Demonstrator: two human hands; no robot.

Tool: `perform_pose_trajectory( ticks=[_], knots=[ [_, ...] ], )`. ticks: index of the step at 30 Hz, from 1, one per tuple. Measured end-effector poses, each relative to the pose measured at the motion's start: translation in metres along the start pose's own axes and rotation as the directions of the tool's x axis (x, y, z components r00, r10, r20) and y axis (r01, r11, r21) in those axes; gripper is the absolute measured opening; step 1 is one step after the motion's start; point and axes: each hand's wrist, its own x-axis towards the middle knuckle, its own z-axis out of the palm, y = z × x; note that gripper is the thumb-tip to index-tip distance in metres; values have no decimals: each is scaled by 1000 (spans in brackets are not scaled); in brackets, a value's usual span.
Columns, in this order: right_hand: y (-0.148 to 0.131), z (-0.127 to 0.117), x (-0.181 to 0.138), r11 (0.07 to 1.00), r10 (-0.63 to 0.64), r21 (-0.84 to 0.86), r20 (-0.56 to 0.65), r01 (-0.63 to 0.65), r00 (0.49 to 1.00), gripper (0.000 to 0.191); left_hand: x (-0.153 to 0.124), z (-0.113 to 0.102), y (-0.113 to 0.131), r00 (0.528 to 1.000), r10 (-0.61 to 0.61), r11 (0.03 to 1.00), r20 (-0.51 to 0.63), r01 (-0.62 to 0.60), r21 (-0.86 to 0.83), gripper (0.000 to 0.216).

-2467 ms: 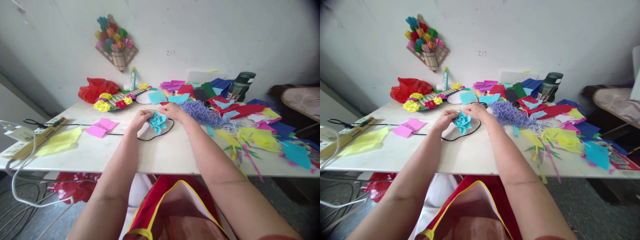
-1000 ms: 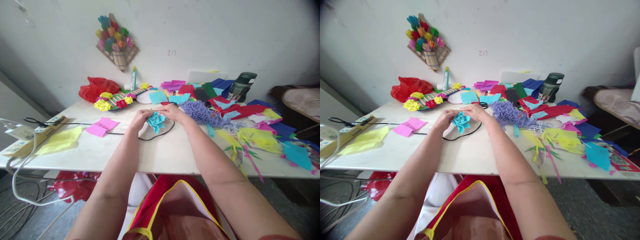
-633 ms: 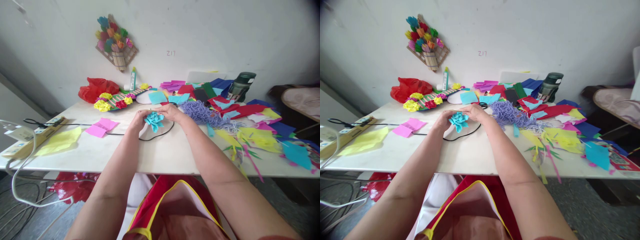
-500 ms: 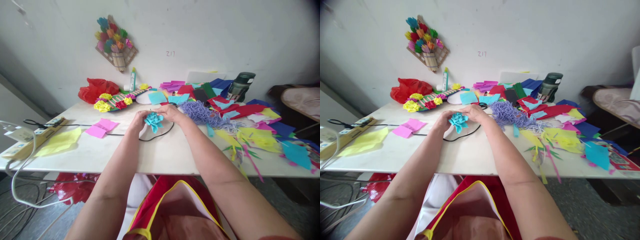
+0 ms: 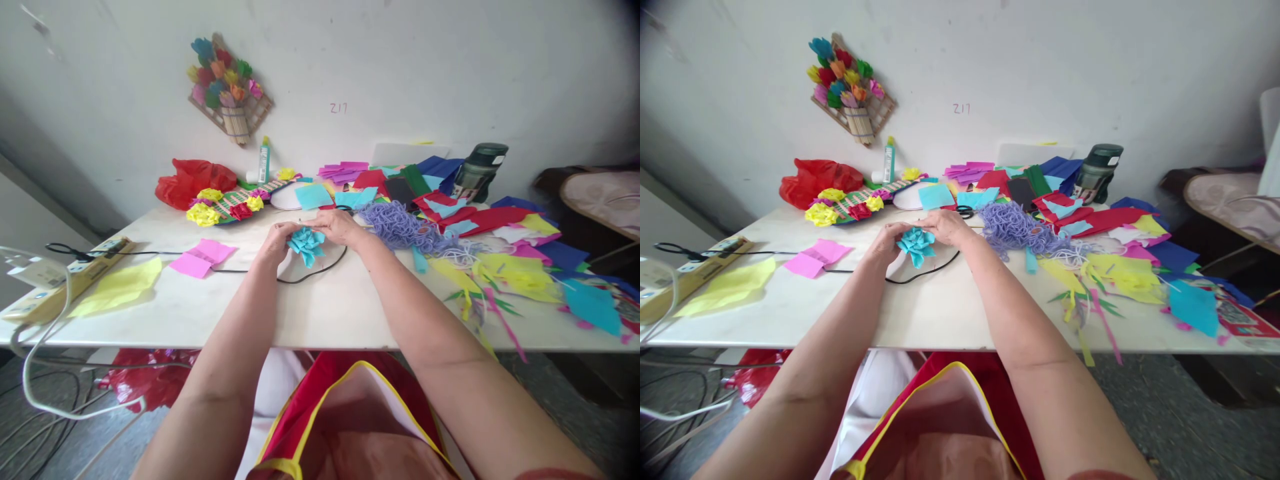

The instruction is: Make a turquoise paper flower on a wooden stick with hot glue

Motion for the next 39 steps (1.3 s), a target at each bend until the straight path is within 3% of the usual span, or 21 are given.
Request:
perform_pose_trajectory(
  ticks=[9,26,39],
  knots=[
    [-5,2,-2,963,122,246,-40,-109,992,27,-4,5,7,999,29,998,42,-31,52,16],
    [-9,-1,1,992,95,86,-60,-89,994,22,-8,7,12,994,4,995,111,-15,99,22],
    [-6,4,6,970,177,184,-105,-156,979,13,-6,6,10,992,-29,997,125,19,81,21]
  ],
)
